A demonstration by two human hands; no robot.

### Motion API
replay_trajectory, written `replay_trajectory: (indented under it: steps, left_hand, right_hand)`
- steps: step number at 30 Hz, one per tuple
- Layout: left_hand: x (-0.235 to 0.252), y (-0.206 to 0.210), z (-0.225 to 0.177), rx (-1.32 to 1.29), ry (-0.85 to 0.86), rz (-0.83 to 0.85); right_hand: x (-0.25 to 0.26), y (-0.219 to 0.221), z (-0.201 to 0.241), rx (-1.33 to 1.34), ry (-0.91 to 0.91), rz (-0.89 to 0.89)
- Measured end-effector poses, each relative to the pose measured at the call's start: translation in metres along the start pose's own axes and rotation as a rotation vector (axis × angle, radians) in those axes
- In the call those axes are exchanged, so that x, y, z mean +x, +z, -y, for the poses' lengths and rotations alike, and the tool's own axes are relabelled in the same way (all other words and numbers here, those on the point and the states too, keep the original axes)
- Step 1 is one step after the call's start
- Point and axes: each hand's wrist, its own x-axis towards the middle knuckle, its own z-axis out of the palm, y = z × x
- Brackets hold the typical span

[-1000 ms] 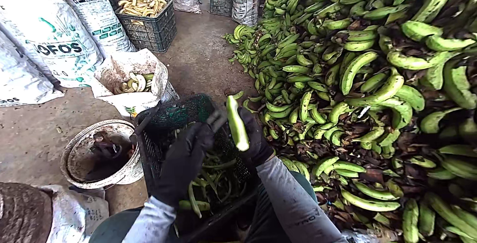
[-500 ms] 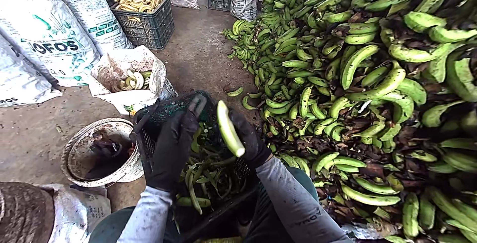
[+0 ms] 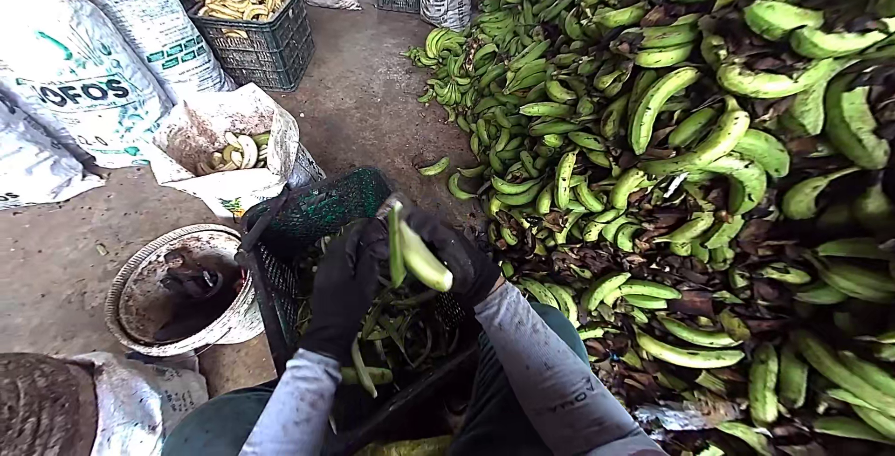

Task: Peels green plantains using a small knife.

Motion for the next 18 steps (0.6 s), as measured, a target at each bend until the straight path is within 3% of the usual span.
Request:
replay_trajectory:
  steps: [3,5,9,13,18]
  left_hand:
    - [0.013,-0.016,0.008,-0.001,-0.093,-0.083]
    - [0.011,-0.021,0.008,0.019,-0.112,-0.088]
    - [-0.002,-0.007,0.005,0.121,0.016,0.027]
    - [-0.019,0.014,0.008,0.219,0.262,-0.083]
    - [-0.030,0.020,0.005,0.322,0.365,-0.212]
  right_hand:
    - [-0.005,0.006,0.003,0.039,0.166,0.110]
    - [-0.004,0.001,-0.002,0.070,0.131,0.085]
    - [0.009,-0.005,-0.009,0.273,-0.013,-0.122]
    - [0.018,-0.001,-0.006,0.540,-0.052,-0.369]
    - [0.018,-0.001,-0.001,0.615,-0.042,-0.642]
